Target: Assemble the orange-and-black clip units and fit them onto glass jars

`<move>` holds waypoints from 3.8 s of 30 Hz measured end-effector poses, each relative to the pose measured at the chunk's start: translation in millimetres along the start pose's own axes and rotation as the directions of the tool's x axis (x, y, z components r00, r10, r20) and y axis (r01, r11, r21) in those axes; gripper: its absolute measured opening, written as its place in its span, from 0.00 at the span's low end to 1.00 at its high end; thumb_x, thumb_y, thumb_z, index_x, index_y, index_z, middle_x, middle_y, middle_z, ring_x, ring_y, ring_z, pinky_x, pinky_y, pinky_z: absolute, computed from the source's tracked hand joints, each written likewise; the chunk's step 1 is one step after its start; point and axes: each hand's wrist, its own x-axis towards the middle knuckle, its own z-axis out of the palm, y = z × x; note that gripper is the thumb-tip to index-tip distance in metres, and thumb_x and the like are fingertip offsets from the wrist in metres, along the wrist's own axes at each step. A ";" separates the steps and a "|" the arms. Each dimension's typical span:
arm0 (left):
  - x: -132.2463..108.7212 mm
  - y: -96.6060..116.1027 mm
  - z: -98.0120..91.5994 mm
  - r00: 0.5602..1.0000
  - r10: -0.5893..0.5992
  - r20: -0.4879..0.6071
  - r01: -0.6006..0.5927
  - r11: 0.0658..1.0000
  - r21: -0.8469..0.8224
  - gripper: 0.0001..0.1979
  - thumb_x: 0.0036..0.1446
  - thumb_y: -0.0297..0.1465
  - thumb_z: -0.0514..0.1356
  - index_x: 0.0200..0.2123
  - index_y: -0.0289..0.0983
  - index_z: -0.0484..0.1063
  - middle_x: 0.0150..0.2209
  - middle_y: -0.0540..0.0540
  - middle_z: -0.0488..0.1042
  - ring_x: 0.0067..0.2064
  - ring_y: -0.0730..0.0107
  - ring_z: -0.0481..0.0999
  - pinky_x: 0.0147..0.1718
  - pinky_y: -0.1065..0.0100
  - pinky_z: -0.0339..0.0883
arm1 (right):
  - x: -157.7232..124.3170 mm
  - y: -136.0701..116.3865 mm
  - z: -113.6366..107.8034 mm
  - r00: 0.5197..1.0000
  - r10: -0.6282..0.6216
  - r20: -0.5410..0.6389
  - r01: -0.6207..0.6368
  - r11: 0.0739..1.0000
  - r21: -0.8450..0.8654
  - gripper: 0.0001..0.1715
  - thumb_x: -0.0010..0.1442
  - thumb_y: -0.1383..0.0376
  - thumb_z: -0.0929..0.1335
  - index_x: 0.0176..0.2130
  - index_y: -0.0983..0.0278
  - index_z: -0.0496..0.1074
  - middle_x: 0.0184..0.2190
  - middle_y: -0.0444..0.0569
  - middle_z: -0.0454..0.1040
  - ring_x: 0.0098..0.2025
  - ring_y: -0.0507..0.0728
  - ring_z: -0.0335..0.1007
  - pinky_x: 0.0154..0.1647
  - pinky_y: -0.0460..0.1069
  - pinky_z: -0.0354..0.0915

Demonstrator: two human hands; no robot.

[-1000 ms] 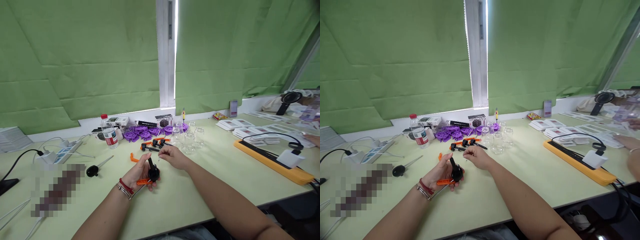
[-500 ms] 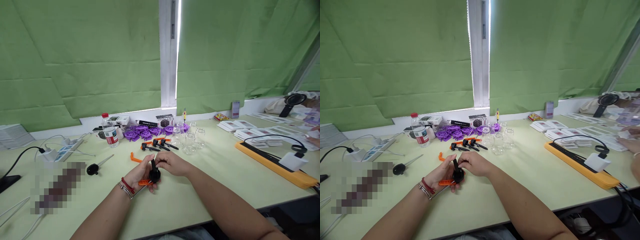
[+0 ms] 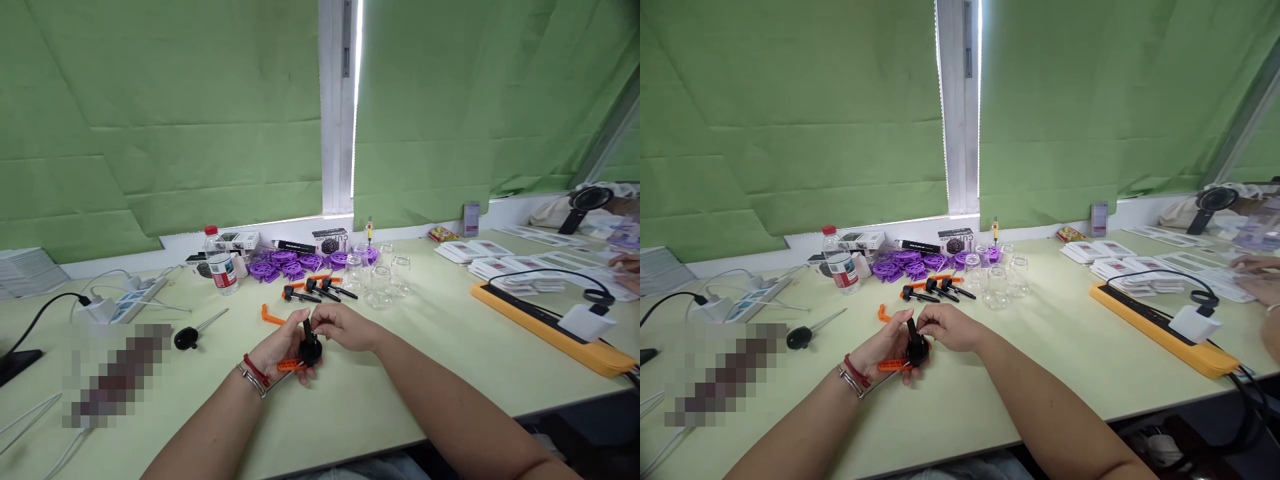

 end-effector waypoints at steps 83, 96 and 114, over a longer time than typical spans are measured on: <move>-0.9 1.7 -9.4 0.998 0.059 -0.012 -0.059 0.997 -0.056 0.37 0.46 0.62 0.46 0.32 0.31 0.67 0.27 0.40 0.73 0.20 0.68 0.72 0.14 0.70 0.64 | -1.7 3.8 4.0 0.998 0.006 -0.067 0.010 0.972 0.234 0.12 0.44 0.66 0.74 0.30 0.66 0.68 0.43 0.50 0.70 0.39 0.53 0.69 0.32 0.46 0.65; -5.6 4.1 -6.7 0.995 0.084 -0.047 -0.086 0.996 -0.031 0.37 0.48 0.61 0.44 0.31 0.31 0.68 0.28 0.39 0.72 0.20 0.69 0.71 0.15 0.68 0.64 | -1.6 4.2 2.8 0.992 0.000 -0.128 0.028 0.975 0.219 0.14 0.46 0.60 0.73 0.26 0.66 0.68 0.38 0.49 0.72 0.35 0.52 0.68 0.30 0.45 0.62; -7.2 0.4 -6.5 0.362 0.930 -0.070 -0.075 0.104 0.992 0.52 0.36 0.48 0.66 0.60 0.33 0.49 0.57 0.32 0.58 0.59 0.44 0.57 0.56 0.49 0.53 | 0.4 -6.5 28.8 0.955 0.278 0.101 -0.258 0.615 0.745 0.19 0.51 0.53 0.70 0.31 0.68 0.71 0.15 0.39 0.62 0.18 0.48 0.58 0.20 0.44 0.58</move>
